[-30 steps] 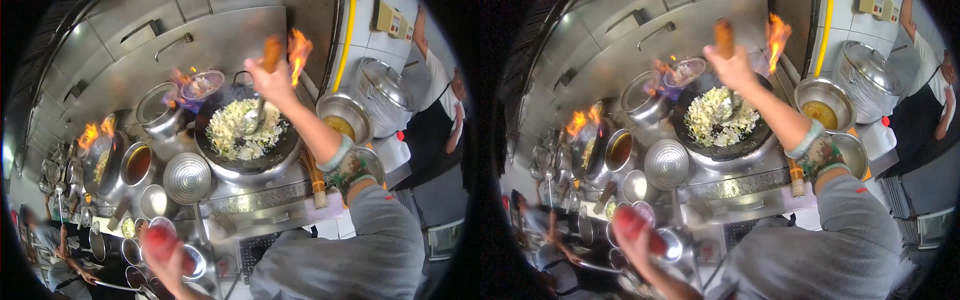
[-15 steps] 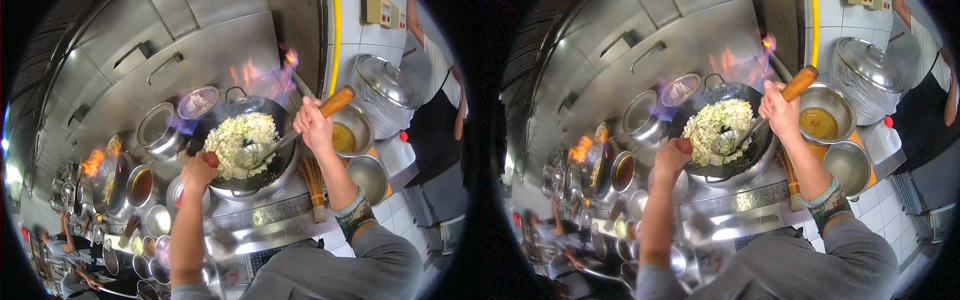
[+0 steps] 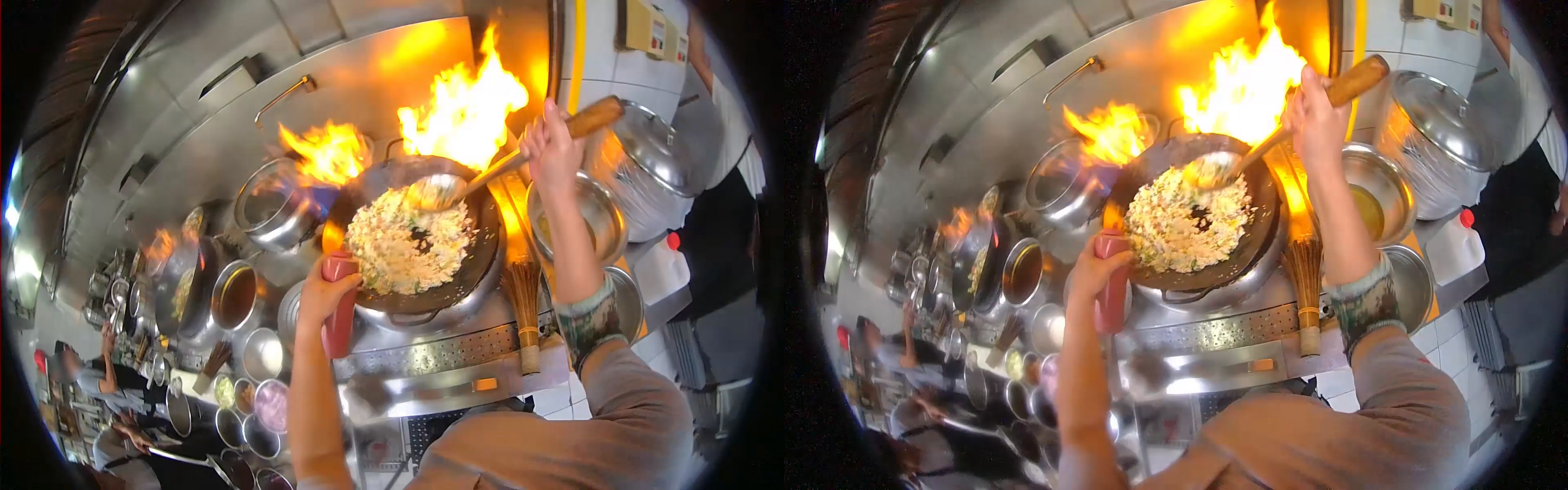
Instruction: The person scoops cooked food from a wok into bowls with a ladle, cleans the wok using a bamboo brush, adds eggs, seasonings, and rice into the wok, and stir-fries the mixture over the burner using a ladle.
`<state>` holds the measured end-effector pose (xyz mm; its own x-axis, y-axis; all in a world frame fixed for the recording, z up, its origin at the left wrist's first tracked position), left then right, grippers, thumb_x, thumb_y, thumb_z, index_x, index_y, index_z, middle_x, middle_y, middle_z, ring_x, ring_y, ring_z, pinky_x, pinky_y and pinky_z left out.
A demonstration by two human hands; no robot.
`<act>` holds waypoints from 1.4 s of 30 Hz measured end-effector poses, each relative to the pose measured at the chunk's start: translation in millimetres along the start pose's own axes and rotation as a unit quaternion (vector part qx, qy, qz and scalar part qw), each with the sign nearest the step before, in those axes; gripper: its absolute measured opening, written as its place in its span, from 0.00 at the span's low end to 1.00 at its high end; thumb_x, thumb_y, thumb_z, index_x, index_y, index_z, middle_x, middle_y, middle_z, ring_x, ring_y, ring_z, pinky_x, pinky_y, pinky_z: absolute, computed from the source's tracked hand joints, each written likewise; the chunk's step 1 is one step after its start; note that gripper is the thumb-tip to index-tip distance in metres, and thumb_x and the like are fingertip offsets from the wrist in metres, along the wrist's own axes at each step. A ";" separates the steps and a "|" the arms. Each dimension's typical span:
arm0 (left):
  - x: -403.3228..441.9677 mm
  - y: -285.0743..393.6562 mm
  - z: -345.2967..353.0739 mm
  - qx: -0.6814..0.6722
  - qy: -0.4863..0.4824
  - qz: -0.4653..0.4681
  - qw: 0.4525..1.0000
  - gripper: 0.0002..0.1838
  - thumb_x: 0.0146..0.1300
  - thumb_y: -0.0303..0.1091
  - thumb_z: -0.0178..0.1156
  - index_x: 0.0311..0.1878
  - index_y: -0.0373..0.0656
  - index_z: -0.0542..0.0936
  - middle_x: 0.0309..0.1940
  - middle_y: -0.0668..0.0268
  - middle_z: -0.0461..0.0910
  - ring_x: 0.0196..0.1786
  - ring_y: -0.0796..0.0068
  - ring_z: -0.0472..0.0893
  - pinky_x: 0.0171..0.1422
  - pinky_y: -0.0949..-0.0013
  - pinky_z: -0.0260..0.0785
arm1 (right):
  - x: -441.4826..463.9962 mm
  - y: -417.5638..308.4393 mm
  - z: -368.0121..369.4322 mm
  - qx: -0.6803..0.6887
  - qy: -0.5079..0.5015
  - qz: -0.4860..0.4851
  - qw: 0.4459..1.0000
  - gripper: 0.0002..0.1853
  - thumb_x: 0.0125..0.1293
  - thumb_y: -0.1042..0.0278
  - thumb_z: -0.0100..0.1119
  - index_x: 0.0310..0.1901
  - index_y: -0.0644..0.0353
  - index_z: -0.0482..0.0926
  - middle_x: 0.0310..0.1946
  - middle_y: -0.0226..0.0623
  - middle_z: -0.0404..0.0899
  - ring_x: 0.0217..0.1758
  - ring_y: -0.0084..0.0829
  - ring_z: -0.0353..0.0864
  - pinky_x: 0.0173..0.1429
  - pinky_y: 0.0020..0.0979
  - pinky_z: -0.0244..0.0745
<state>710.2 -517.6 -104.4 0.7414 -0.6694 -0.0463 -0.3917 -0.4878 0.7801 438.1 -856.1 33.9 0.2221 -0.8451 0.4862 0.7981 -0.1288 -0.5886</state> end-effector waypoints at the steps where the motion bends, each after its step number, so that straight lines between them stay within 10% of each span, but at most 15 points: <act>1: -19.2 13.5 -10.5 -0.078 0.025 0.006 0.997 0.32 0.47 0.37 0.74 0.58 0.45 0.75 0.46 0.63 0.82 0.46 0.73 0.81 0.49 0.69 0.74 | 10.3 24.6 -3.7 -0.024 0.025 0.002 0.999 0.17 0.68 0.61 0.58 0.24 0.50 0.62 0.11 0.21 0.55 0.11 0.18 0.54 0.16 0.25 0.53; 6: -116.8 4.6 -66.8 -0.278 0.134 -0.026 0.951 0.33 0.51 0.31 0.72 0.62 0.40 0.71 0.47 0.63 0.80 0.46 0.77 0.79 0.51 0.71 0.73 | 16.8 119.0 46.5 -0.035 -0.038 0.204 0.978 0.09 0.67 0.63 0.59 0.30 0.51 0.72 0.12 0.19 0.56 0.10 0.17 0.55 0.15 0.24 0.52; 10: -230.1 -14.7 -136.6 -0.141 0.301 -0.040 0.942 0.36 0.48 0.30 0.73 0.62 0.37 0.70 0.47 0.62 0.80 0.46 0.73 0.79 0.54 0.67 0.72 | 51.5 116.4 39.3 -0.086 -0.062 0.076 0.991 0.18 0.66 0.72 0.53 0.57 0.64 0.76 0.15 0.24 0.64 0.15 0.18 0.62 0.19 0.24 0.61; 16: -400.2 -77.8 -179.7 0.035 0.548 -0.165 0.819 0.36 0.45 0.34 0.75 0.59 0.40 0.71 0.51 0.57 0.77 0.52 0.64 0.78 0.59 0.66 0.67 | 43.6 166.7 91.6 -0.080 -0.207 0.263 0.939 0.14 0.67 0.60 0.60 0.25 0.49 0.68 0.16 0.21 0.58 0.14 0.15 0.55 0.21 0.23 0.53; 17: -419.4 -94.3 -179.9 0.070 0.578 -0.172 0.795 0.37 0.44 0.34 0.75 0.59 0.39 0.71 0.52 0.56 0.77 0.53 0.63 0.77 0.60 0.65 0.67 | 30.1 127.5 108.7 -0.108 -0.135 0.246 0.953 0.11 0.73 0.64 0.50 0.49 0.58 0.78 0.18 0.21 0.58 0.17 0.15 0.54 0.23 0.19 0.51; 20: -462.7 -159.7 -171.0 0.133 0.633 -0.158 0.746 0.37 0.45 0.34 0.76 0.59 0.36 0.71 0.53 0.55 0.76 0.55 0.61 0.76 0.63 0.63 0.65 | 29.4 85.9 87.8 0.153 -0.435 0.353 0.814 0.12 0.75 0.63 0.47 0.48 0.59 0.78 0.18 0.18 0.59 0.15 0.12 0.54 0.17 0.17 0.47; 21: -462.3 -160.7 -166.9 0.073 0.640 -0.177 0.744 0.38 0.45 0.37 0.77 0.58 0.34 0.70 0.51 0.54 0.77 0.53 0.59 0.77 0.62 0.62 0.67 | -35.4 57.9 102.7 -0.053 -0.147 0.188 0.970 0.12 0.74 0.62 0.50 0.47 0.60 0.78 0.16 0.17 0.58 0.14 0.11 0.56 0.15 0.19 0.48; 22: -466.9 -176.0 -161.5 0.075 0.659 -0.172 0.728 0.39 0.45 0.37 0.78 0.59 0.33 0.70 0.51 0.53 0.77 0.52 0.59 0.78 0.61 0.62 0.68 | -60.0 67.1 97.4 -0.127 -0.044 0.121 0.984 0.11 0.70 0.63 0.56 0.47 0.60 0.78 0.16 0.16 0.58 0.14 0.12 0.57 0.16 0.19 0.51; 24: -478.6 -210.3 -153.4 0.086 0.681 -0.241 0.687 0.41 0.44 0.39 0.79 0.59 0.33 0.70 0.52 0.52 0.77 0.53 0.59 0.78 0.61 0.62 0.69 | -59.6 90.3 116.0 -0.374 -0.239 -0.113 0.889 0.07 0.65 0.66 0.62 0.40 0.60 0.79 0.17 0.17 0.65 0.14 0.14 0.60 0.17 0.22 0.56; 26: -467.2 -234.3 -148.7 0.093 0.667 -0.214 0.708 0.41 0.46 0.40 0.78 0.60 0.33 0.68 0.54 0.52 0.75 0.55 0.59 0.76 0.62 0.62 0.68 | -77.0 75.4 159.4 -0.148 -0.174 0.110 0.967 0.12 0.63 0.62 0.65 0.29 0.58 0.74 0.14 0.20 0.63 0.12 0.15 0.59 0.16 0.23 0.52; 32: -455.9 -208.8 -112.3 0.304 0.656 -0.299 0.623 0.44 0.47 0.37 0.77 0.63 0.29 0.64 0.58 0.47 0.70 0.57 0.53 0.76 0.64 0.58 0.68 | -89.8 117.7 157.7 -0.234 -0.231 0.022 0.944 0.10 0.68 0.62 0.59 0.33 0.57 0.75 0.16 0.23 0.68 0.15 0.17 0.67 0.18 0.24 0.60; 34: -411.1 -165.5 -103.7 0.107 0.623 -0.210 0.746 0.40 0.48 0.37 0.75 0.61 0.29 0.67 0.58 0.47 0.70 0.58 0.52 0.74 0.64 0.55 0.66 | -50.1 114.6 162.1 -0.431 -0.272 -0.149 0.848 0.12 0.68 0.59 0.59 0.31 0.59 0.76 0.14 0.22 0.65 0.13 0.17 0.65 0.17 0.24 0.59; 35: -371.6 -95.5 -74.8 0.378 0.605 -0.086 0.695 0.37 0.49 0.34 0.74 0.60 0.30 0.69 0.58 0.48 0.71 0.58 0.54 0.73 0.63 0.54 0.64 | -30.9 108.4 151.4 -0.423 -0.213 -0.020 0.880 0.13 0.68 0.59 0.59 0.31 0.59 0.77 0.13 0.21 0.63 0.12 0.17 0.64 0.17 0.24 0.56; 38: -246.6 13.4 9.3 0.157 0.375 0.073 0.911 0.33 0.53 0.37 0.70 0.61 0.37 0.70 0.58 0.48 0.72 0.60 0.53 0.71 0.64 0.53 0.63 | -18.2 85.9 117.7 -0.314 -0.161 0.117 0.928 0.11 0.67 0.61 0.59 0.28 0.55 0.75 0.12 0.20 0.61 0.10 0.17 0.59 0.14 0.24 0.50; 42: -120.4 51.1 124.8 0.121 0.087 0.277 0.949 0.15 0.57 0.38 0.66 0.43 0.39 0.78 0.36 0.54 0.73 0.46 0.47 0.72 0.53 0.51 0.64 | -21.6 116.7 90.8 -0.063 -0.056 0.177 0.981 0.17 0.66 0.63 0.59 0.22 0.49 0.63 0.10 0.18 0.55 0.09 0.18 0.53 0.14 0.25 0.50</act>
<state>532.9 -531.9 -136.9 0.4563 -0.7678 0.4498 -0.8455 -0.2164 0.4882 577.4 -805.8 13.4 0.5384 -0.7876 0.2998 0.5855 0.0937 -0.8053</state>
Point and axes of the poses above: each hand's wrist, its own x-axis towards the middle knuckle, its own z-axis out of the palm, y = z × x, the point moved 8 cm from there along x, towards the middle knuckle
